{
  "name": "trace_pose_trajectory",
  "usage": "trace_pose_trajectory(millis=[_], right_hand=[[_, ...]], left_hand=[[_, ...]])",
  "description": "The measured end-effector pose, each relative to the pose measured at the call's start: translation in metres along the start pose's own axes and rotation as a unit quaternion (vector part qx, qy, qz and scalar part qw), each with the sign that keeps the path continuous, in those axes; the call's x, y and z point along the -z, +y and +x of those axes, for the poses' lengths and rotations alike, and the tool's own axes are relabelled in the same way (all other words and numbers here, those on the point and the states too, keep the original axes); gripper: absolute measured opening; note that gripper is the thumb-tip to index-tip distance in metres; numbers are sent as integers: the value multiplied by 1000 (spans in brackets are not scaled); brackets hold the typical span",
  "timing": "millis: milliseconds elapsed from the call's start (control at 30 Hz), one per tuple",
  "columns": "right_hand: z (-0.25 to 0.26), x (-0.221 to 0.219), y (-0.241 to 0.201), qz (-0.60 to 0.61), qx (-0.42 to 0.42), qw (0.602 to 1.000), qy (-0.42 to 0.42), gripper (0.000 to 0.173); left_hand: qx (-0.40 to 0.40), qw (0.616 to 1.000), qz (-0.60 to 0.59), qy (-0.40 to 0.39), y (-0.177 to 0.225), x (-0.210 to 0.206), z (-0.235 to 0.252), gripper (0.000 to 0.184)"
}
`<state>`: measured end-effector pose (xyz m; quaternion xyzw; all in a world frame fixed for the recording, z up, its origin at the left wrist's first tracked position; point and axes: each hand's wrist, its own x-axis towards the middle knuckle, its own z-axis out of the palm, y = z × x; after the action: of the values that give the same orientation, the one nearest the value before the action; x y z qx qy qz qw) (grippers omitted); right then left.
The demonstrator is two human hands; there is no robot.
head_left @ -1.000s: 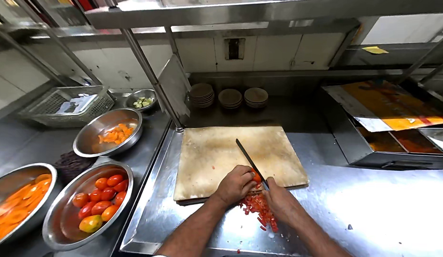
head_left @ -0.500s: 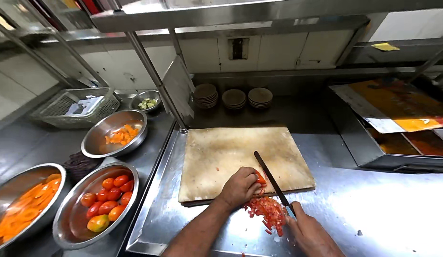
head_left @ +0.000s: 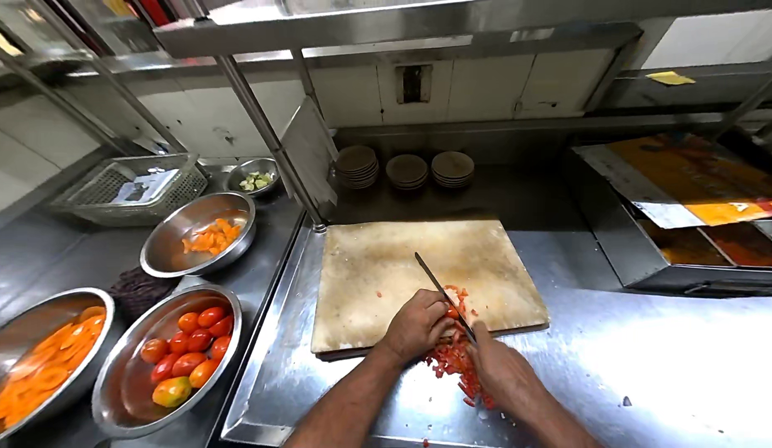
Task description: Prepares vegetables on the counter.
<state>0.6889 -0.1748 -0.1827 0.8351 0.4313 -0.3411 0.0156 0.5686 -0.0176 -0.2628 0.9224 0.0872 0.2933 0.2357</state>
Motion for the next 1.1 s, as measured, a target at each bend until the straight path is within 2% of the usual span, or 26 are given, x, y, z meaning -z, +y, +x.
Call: trace_pose_trajectory(millis=[133,200,300,533,633,767,867,1000,1100], right_hand=[[-40,-41,58,96,-10,995,-13,46],[-44,-43,76,146,4,989,-10,44],[-37,-29,67,155,5,988,6,42],[-61,-12,35,45,15,999,26,43],[-36,-3,14,11,-6,1000,5,42],[6,11,-13,7,16,1000,11,40],[-3,-6,4,14,-2,1000,-5,45],[-44,-42,62,102,-19,995,-8,47],[-45,-32,70,132,-15,991,4,44]], left_hand=[[1,999,-11,36,1,0,-1,23],[-7,999,-9,44,1,-1,-1,21],[-9,999,-6,33,1,-1,-2,22],[-3,1000,5,16,2,1,0,22],[-3,1000,3,12,0,1,0,22],[-3,1000,0,14,0,0,0,22],[0,1000,1,25,0,-1,-1,22],[6,1000,-6,25,0,1,0,23],[9,1000,-10,20,1,1,0,23]])
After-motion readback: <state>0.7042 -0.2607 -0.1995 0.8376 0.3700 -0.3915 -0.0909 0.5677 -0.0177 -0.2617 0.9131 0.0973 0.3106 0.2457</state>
